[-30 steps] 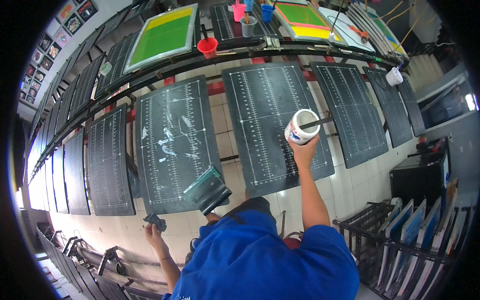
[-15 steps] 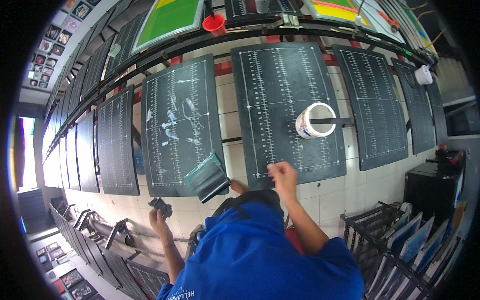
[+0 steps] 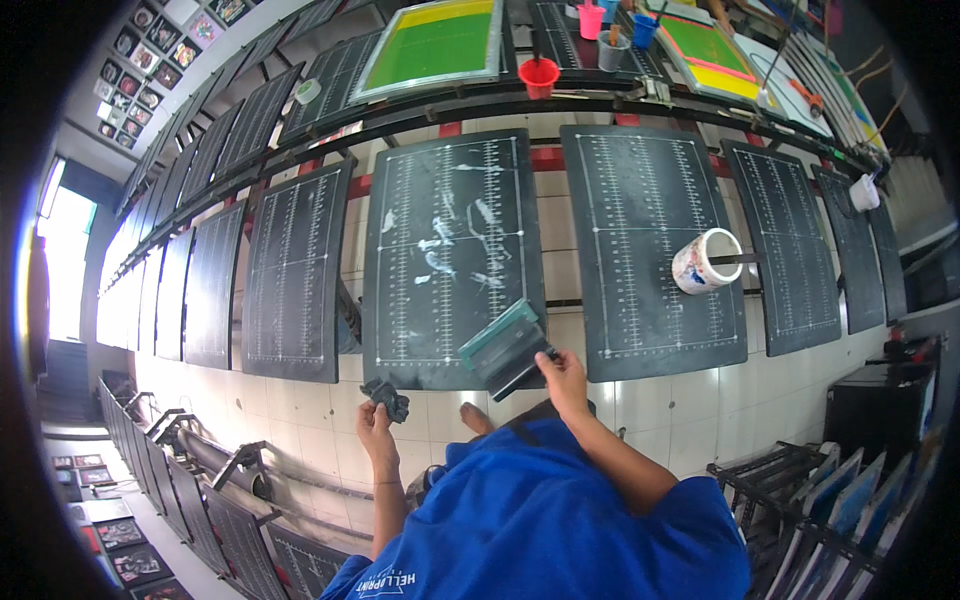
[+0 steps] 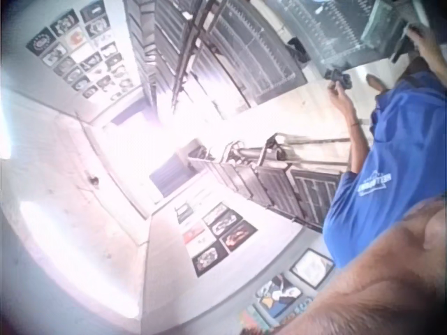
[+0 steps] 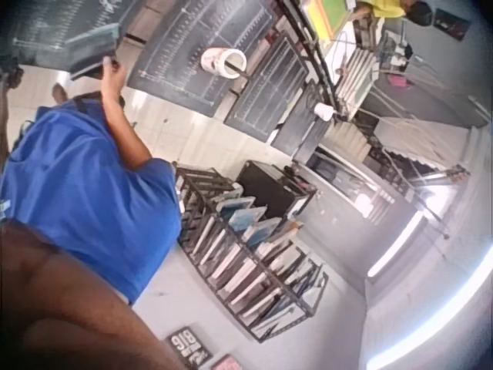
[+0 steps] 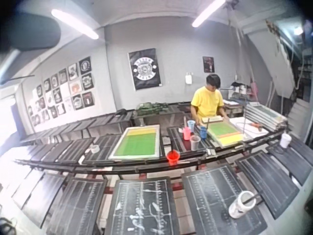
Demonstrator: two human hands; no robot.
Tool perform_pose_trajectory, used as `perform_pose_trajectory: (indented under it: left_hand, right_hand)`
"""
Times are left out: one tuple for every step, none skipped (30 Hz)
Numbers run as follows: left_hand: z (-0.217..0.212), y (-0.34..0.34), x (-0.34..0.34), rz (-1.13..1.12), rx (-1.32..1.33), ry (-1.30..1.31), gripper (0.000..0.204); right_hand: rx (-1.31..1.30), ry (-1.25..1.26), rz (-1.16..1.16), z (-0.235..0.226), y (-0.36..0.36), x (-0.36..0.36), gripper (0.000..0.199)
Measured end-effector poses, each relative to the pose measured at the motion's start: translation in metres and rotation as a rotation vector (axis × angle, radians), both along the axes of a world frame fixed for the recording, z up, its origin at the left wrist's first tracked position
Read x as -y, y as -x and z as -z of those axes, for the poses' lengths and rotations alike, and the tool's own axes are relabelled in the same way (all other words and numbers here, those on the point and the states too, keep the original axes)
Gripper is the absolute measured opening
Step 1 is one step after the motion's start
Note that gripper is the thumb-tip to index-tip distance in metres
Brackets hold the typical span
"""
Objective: The person uses a squeegee to spread white ink across a screen printing frame, repeatedly wiping the squeegee with a cloth. They also handle a bucket of ink and a water jug, moving them around the workspace.
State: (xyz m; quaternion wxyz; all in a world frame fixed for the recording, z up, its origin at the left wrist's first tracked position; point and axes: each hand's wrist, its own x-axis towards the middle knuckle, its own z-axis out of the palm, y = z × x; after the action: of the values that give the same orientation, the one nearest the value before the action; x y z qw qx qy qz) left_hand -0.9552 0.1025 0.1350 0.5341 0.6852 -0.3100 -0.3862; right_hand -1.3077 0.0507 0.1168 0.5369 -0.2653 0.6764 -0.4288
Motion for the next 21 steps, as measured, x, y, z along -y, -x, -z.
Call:
perform_pose_trajectory:
  left_hand:
    - [0.0, -0.008, -0.002, -0.004, -0.033, 0.014, 0.012]
    - [-0.001, -0.019, -0.004, -0.009, -0.066, 0.029, 0.012]
    - [0.003, -0.03, -0.006, 0.007, -0.065, 0.023, 0.012]
    - [0.006, -0.042, -0.008, 0.022, -0.064, 0.018, 0.013]
    - [0.008, -0.052, -0.009, 0.038, -0.064, 0.014, 0.013]
    - [0.011, -0.06, -0.008, 0.041, -0.075, 0.016, 0.013]
    - [0.012, -0.071, -0.008, 0.045, -0.081, 0.015, 0.013]
    - [0.012, -0.08, -0.008, 0.049, -0.087, 0.012, 0.013]
    - [0.014, -0.09, -0.01, 0.048, -0.106, 0.018, 0.013]
    - [0.013, -0.099, -0.01, 0.051, -0.115, 0.028, 0.013]
    - [0.012, -0.107, -0.01, 0.052, -0.125, 0.039, 0.013]
    - [0.014, -0.115, -0.009, 0.036, -0.127, 0.034, 0.013]
    - [0.016, -0.122, -0.007, 0.027, -0.126, 0.028, 0.013]
    - [0.016, -0.127, -0.005, 0.032, -0.125, 0.022, 0.013]
    - [0.018, -0.132, -0.003, 0.023, -0.121, 0.022, 0.013]
    - [0.019, -0.137, 0.0, 0.018, -0.121, 0.019, 0.013]
    - [0.019, -0.14, 0.002, 0.007, -0.118, 0.015, 0.013]
    - [0.017, -0.142, 0.005, 0.002, -0.113, 0.009, 0.013]
    - [0.015, -0.144, 0.005, -0.012, -0.105, 0.008, 0.013]
    - [0.013, -0.148, 0.003, -0.032, -0.093, 0.006, 0.013]
    - [0.012, -0.151, -0.001, -0.056, -0.085, 0.002, 0.013]
  right_hand:
    - [0.114, 0.067, 0.106, -0.001, -0.012, 0.002, 0.039]
    - [0.156, 0.119, 0.123, -0.004, -0.024, 0.002, 0.046]
    - [0.23, 0.135, 0.164, -0.02, -0.042, 0.005, 0.043]
    - [0.304, 0.15, 0.204, -0.036, -0.063, 0.008, 0.041]
    - [0.303, 0.121, 0.229, -0.036, -0.076, 0.008, 0.04]
    - [0.302, 0.093, 0.256, -0.031, -0.087, 0.011, 0.04]
    - [0.304, 0.06, 0.284, -0.025, -0.098, 0.012, 0.04]
    - [0.26, 0.105, 0.305, -0.021, -0.101, 0.017, 0.041]
    - [0.218, 0.146, 0.323, -0.015, -0.099, 0.028, 0.041]
    - [0.187, 0.192, 0.342, -0.02, -0.096, 0.042, 0.042]
    - [-0.027, 0.251, 0.256, -0.027, -0.089, 0.055, 0.033]
    - [-0.364, 0.292, 0.14, -0.048, -0.092, 0.075, 0.033]
    - [-0.629, 0.395, 0.042, -0.085, -0.104, 0.092, 0.032]
    - [-0.757, 0.378, -0.03, -0.083, -0.095, 0.113, 0.03]
    - [-0.929, 0.493, -0.123, -0.088, -0.094, 0.136, 0.027]
    - [-1.02, 0.55, -0.146, -0.093, -0.098, 0.158, 0.026]
    - [-1.107, 0.538, -0.193, -0.095, -0.102, 0.18, 0.028]
    - [-1.165, 0.505, -0.225, -0.091, -0.099, 0.202, 0.028]
    - [-1.22, 0.468, -0.256, -0.082, -0.096, 0.223, 0.027]
    - [-1.269, 0.434, -0.292, -0.074, -0.098, 0.238, 0.027]
    - [-1.307, 0.39, -0.318, -0.069, -0.107, 0.245, 0.026]
